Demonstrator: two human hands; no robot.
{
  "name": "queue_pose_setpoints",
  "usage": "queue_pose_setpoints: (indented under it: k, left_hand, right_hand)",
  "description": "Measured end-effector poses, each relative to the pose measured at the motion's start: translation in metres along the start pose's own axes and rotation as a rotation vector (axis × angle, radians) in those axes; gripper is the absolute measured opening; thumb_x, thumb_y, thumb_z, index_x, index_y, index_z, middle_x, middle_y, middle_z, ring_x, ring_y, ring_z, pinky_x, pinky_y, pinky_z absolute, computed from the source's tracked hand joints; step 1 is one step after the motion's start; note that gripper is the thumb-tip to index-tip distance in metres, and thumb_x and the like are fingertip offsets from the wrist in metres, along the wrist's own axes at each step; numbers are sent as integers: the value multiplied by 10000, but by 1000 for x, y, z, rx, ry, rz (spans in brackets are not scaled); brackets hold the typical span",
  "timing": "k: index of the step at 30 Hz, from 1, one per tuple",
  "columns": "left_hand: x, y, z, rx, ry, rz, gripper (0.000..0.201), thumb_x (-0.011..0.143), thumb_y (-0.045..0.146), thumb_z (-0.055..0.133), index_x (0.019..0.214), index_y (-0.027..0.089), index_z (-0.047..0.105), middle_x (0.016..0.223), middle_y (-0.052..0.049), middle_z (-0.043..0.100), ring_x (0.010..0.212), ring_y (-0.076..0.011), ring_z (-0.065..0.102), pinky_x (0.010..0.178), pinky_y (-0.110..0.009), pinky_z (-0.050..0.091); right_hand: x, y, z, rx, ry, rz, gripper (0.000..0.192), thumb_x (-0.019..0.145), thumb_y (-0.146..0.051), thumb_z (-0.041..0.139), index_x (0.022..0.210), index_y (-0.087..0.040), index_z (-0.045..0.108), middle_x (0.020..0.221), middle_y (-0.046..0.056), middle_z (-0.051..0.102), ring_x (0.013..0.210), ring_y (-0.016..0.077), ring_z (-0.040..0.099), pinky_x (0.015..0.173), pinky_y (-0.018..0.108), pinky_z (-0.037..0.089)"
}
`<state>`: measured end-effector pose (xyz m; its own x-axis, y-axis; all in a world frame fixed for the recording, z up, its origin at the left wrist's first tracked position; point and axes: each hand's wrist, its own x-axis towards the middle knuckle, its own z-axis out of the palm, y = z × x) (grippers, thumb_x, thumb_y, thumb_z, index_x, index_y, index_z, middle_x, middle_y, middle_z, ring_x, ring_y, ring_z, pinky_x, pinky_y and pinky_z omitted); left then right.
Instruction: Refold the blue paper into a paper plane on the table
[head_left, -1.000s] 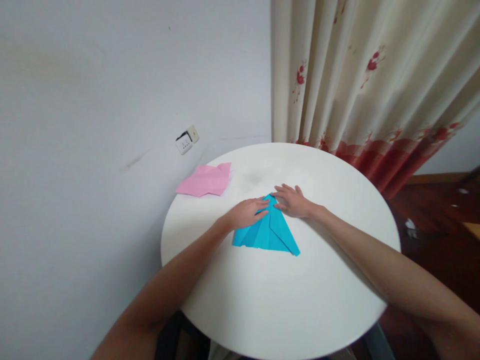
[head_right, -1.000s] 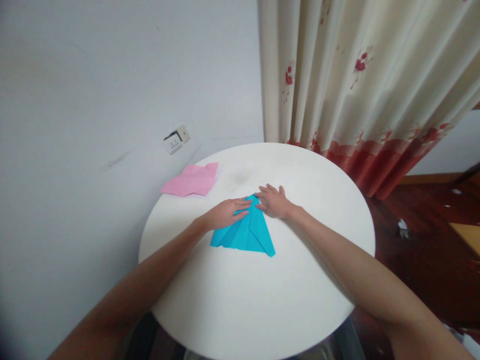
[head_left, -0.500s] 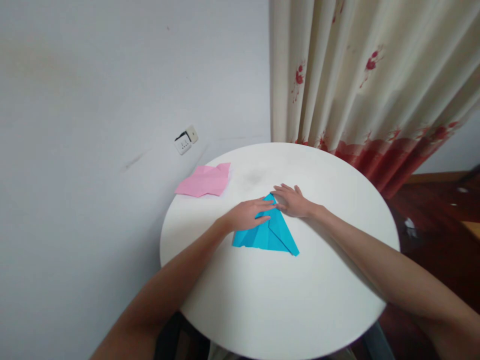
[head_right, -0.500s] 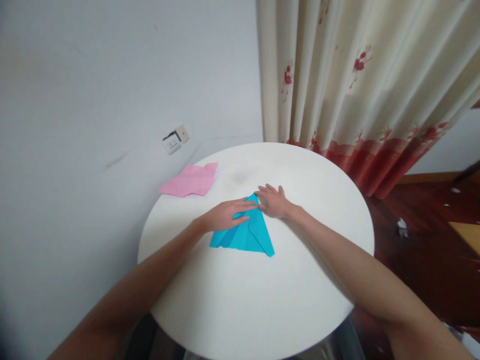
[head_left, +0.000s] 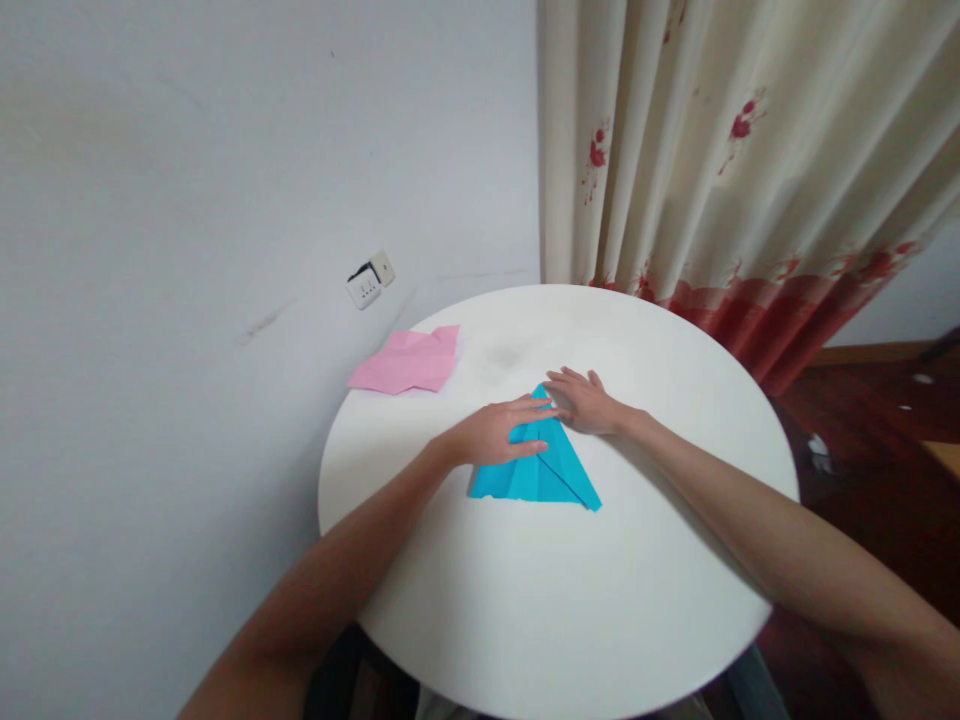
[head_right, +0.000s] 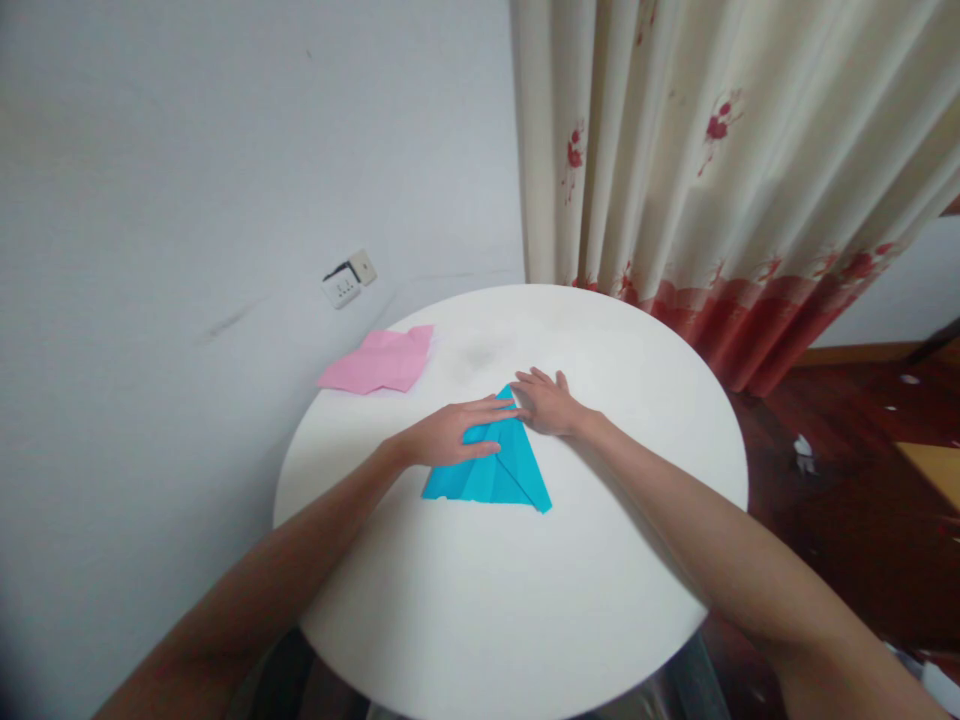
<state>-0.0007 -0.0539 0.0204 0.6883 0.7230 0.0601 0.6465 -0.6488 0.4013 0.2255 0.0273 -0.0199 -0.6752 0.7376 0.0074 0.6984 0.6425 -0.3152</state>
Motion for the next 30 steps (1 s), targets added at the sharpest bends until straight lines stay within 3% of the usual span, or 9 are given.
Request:
queue_pose_setpoints:
  k: [6, 11, 17, 24, 30]
  left_hand:
    - [2, 3, -1, -112, 81, 46, 490, 1031, 440, 453, 1481, 253, 505, 1519, -61, 511, 1412, -236, 470, 1195, -387, 342]
    - [7, -13, 10, -84, 160, -3, 458, 1052, 332, 378, 1481, 225, 499, 1510, -80, 521, 1408, -224, 472, 1196, -407, 346]
    - [8, -34, 20, -16, 118, -10, 562, 996, 397, 531, 1514, 201, 438, 1576, -109, 426, 1462, -241, 396, 1216, -427, 316]
    - [5, -42, 22, 64, 43, -78, 634, 1013, 496, 492, 1544, 166, 386, 1613, -102, 359, 1535, -249, 223, 1244, -425, 241]
    - [6, -44, 22, 114, 26, -81, 612, 1020, 520, 467, 1547, 219, 393, 1618, -71, 348, 1541, -276, 195, 1247, -459, 214]
  right_hand:
    - [-1, 1, -1, 24, 3, -14, 571, 981, -453, 518, 1513, -260, 441, 1641, 131, 299, 1525, 368, 185, 1144, 736, 140]
    - [-1, 1, 1, 33, 14, -15, 589, 978, -495, 528, 1514, -265, 440, 1634, 130, 316, 1520, 373, 199, 1149, 730, 138]
    - [0, -1, 0, 29, 6, -2, 598, 979, -475, 541, 1522, -253, 429, 1639, 129, 305, 1525, 363, 189, 1162, 717, 124]
    - [0, 0, -1, 24, 1, -11, 604, 980, -507, 528, 1521, -252, 437, 1639, 135, 301, 1526, 368, 184, 1156, 727, 122]
    - [-1, -1, -2, 8, 5, -26, 580, 982, -504, 523, 1506, -259, 470, 1635, 142, 307, 1519, 389, 196, 1140, 742, 145]
